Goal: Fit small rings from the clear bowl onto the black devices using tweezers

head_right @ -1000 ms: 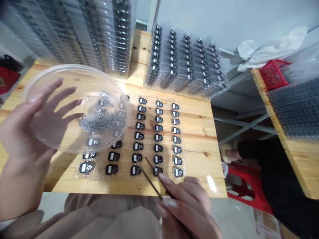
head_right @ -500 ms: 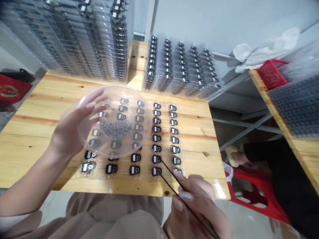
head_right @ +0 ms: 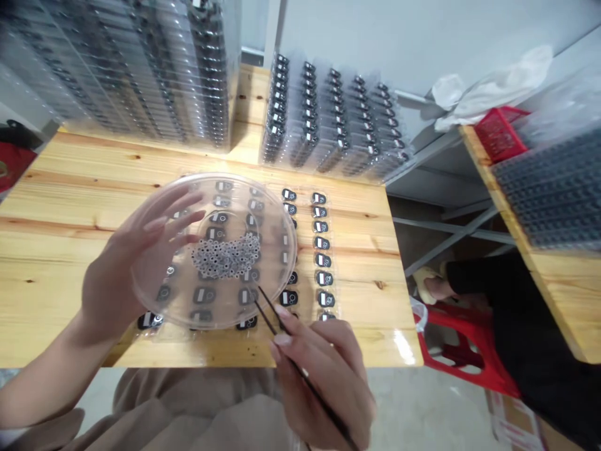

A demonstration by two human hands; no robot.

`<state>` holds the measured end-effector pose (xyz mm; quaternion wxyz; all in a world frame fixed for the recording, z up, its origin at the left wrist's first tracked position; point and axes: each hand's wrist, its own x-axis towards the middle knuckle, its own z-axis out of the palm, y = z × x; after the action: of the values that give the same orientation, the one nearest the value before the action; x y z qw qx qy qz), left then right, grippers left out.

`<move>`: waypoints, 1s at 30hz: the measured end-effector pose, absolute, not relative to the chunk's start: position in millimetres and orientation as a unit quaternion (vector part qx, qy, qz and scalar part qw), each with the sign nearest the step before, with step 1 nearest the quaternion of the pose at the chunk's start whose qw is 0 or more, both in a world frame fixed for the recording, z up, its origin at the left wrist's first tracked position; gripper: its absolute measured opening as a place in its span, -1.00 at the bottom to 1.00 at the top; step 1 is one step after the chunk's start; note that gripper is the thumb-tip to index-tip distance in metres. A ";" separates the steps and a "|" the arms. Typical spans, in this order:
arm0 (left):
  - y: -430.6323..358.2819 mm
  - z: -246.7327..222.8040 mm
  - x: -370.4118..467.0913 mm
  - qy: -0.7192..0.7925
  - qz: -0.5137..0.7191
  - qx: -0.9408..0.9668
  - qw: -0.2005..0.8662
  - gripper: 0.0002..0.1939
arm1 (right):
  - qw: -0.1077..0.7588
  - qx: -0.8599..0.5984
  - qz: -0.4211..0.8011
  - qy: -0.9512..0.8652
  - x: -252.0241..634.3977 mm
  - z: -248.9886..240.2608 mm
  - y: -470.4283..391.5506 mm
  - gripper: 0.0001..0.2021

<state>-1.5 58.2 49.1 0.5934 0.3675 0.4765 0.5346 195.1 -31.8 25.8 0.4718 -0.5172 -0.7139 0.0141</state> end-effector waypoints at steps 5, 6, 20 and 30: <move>49.5 47.4 0.9 0.483 0.554 0.357 0.576 -0.72 | 0.452 -0.480 0.020 -0.752 182.9 24.9 -33.2 -0.81; 48.5 46.5 0.1 0.480 0.554 0.365 0.574 -0.73 | 0.432 -0.477 0.023 -0.765 180.8 25.8 -32.5 -0.83; 43.1 41.5 1.6 0.457 0.545 0.391 0.584 -0.76 | 0.295 -0.488 0.046 -0.820 166.7 27.8 -20.6 -0.80; 42.1 35.9 -2.6 0.475 0.516 0.430 0.569 -0.71 | 0.383 -0.457 0.022 -0.802 173.1 28.0 -27.8 -0.84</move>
<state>-2.6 42.1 35.9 0.5685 0.4296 0.4753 0.5160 173.1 -27.8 28.0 0.3828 -0.4573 -0.8024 0.0221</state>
